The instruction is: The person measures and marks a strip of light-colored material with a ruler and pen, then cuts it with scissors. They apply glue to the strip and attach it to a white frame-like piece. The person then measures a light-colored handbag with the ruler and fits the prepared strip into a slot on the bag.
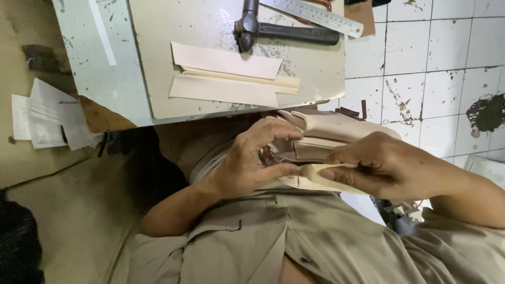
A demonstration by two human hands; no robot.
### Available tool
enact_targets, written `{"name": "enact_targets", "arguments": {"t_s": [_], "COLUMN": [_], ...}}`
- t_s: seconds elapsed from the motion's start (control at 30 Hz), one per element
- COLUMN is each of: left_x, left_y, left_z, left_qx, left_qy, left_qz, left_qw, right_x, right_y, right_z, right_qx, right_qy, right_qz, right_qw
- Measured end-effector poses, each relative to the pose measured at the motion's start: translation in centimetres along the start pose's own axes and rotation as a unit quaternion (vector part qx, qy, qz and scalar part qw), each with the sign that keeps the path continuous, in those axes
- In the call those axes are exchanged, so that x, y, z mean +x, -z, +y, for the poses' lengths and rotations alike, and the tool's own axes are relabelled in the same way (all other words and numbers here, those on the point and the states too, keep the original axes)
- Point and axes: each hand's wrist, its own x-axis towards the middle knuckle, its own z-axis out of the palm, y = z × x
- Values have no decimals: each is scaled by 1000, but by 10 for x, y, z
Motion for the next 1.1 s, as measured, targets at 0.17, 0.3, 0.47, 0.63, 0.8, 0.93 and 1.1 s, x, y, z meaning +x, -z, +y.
{"name": "enact_targets", "arguments": {"t_s": [0.17, 0.3, 0.47, 0.63, 0.8, 0.93, 1.1], "left_x": [-3, -5, -7, -4, -1, 2, -1], "left_y": [6, 0, -12, -14, -18, -17, -21], "left_z": [7, 12, 8, 9, 6, 6, 1], "left_qx": [-55, -110, -61, -51, -69, -91, -103], "left_qy": [13, 87, 89, 82, 108, 133, 160], "left_qz": [-14, -3, 44, 93, 102, 94, 100], "left_qw": [998, 990, 993, 991, 987, 982, 977], "right_x": [10, 12, 11, 5, -1, 1, -1], "right_y": [-6, -8, -13, -19, -21, -21, -21], "right_z": [5, 5, 1, -8, -7, -7, -3], "right_qx": [-58, -66, -96, -121, -159, -172, -171], "right_qy": [-53, -94, -97, -57, -40, -44, -54], "right_qz": [-8, -25, -8, 55, 107, 122, 120], "right_qw": [997, 993, 991, 989, 981, 977, 976]}}
